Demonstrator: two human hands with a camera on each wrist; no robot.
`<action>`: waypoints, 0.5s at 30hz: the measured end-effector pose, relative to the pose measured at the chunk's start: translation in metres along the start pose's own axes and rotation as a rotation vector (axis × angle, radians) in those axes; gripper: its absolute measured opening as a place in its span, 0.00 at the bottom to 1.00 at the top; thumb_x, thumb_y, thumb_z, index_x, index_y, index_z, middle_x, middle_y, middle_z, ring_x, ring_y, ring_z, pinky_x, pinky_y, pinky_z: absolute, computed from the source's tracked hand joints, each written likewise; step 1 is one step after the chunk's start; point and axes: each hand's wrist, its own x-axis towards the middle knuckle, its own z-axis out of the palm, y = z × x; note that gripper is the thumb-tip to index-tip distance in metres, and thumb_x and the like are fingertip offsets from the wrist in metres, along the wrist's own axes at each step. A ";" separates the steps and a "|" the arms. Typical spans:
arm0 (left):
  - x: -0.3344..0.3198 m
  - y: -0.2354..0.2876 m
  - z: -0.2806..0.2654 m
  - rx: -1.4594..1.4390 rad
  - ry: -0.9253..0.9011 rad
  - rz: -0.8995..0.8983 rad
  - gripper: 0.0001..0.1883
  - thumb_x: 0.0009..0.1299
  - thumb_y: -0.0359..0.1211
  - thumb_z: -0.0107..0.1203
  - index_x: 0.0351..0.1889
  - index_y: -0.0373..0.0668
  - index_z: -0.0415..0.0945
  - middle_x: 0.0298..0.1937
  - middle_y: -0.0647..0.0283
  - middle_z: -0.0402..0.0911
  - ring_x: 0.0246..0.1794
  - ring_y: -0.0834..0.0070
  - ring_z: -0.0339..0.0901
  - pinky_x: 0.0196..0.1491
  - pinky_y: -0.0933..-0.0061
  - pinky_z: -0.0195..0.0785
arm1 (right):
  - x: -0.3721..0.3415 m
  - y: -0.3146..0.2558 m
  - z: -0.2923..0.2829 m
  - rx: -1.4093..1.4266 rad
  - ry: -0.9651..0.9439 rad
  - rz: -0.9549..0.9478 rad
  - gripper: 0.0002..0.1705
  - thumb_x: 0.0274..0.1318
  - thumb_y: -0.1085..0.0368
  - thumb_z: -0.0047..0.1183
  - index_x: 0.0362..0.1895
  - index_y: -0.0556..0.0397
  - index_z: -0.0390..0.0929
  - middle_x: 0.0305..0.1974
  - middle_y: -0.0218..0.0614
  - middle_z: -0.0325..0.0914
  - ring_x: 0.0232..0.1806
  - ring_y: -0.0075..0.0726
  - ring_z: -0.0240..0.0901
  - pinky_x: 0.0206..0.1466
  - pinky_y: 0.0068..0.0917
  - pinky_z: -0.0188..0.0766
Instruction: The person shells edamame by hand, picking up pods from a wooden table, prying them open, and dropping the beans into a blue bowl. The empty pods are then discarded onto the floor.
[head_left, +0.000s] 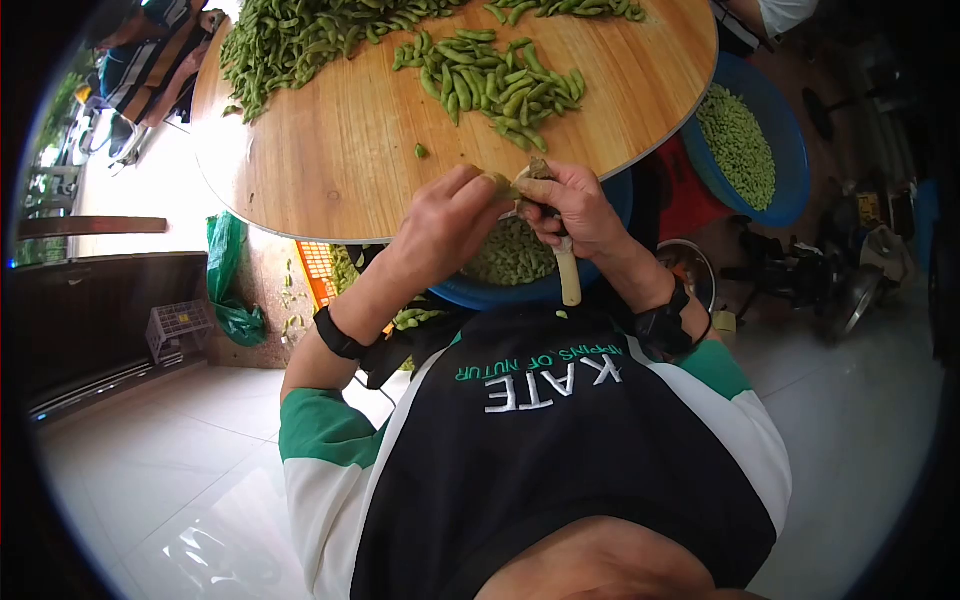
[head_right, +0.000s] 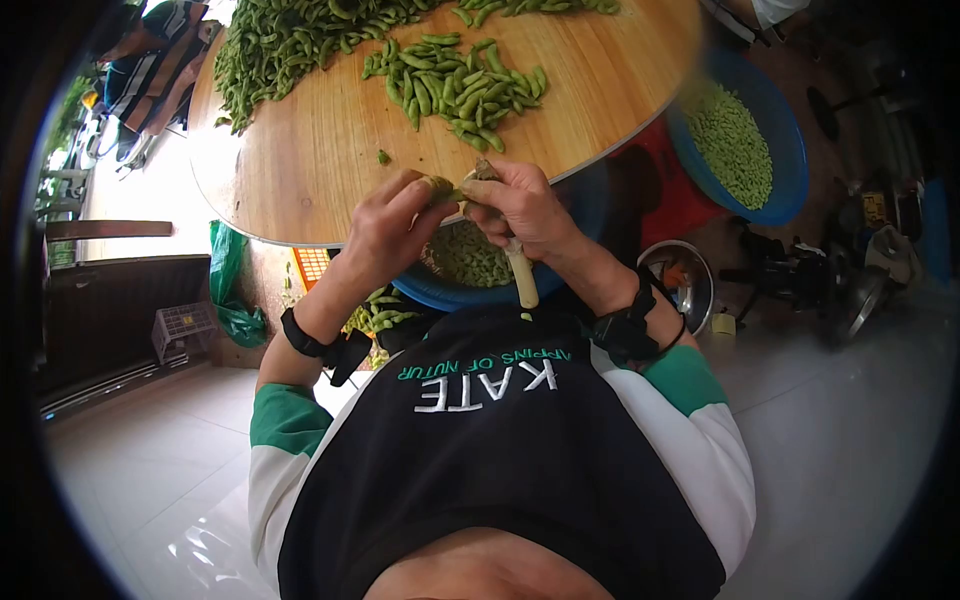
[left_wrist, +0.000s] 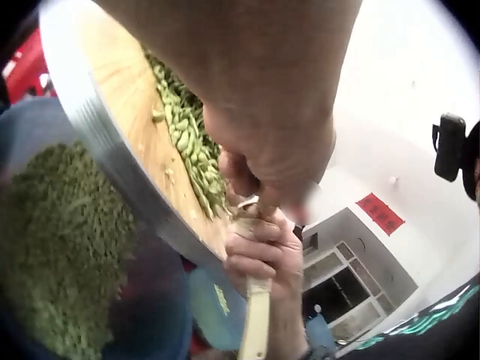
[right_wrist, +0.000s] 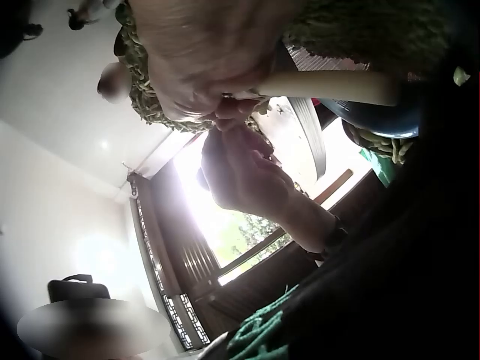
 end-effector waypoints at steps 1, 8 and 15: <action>-0.004 -0.002 0.003 -0.002 0.000 -0.005 0.10 0.59 0.27 0.61 0.36 0.35 0.73 0.28 0.53 0.75 0.24 0.56 0.73 0.29 0.64 0.67 | 0.000 0.001 -0.001 0.016 -0.020 0.001 0.05 0.62 0.67 0.48 0.37 0.55 0.71 0.22 0.29 0.70 0.13 0.14 0.55 0.13 0.14 0.54; -0.007 -0.002 0.011 -1.091 0.012 -0.903 0.08 0.70 0.32 0.54 0.36 0.36 0.75 0.24 0.64 0.77 0.19 0.80 0.72 0.17 0.82 0.60 | -0.004 0.002 0.004 0.075 -0.057 -0.069 0.05 0.63 0.66 0.48 0.38 0.54 0.71 0.21 0.29 0.69 0.13 0.14 0.55 0.14 0.14 0.54; -0.009 -0.008 0.013 -1.476 -0.016 -1.008 0.11 0.72 0.36 0.52 0.34 0.38 0.75 0.21 0.67 0.74 0.14 0.85 0.65 0.14 0.84 0.54 | -0.002 0.004 0.001 -0.146 -0.058 -0.208 0.06 0.64 0.66 0.49 0.38 0.55 0.72 0.21 0.28 0.70 0.14 0.13 0.55 0.15 0.13 0.53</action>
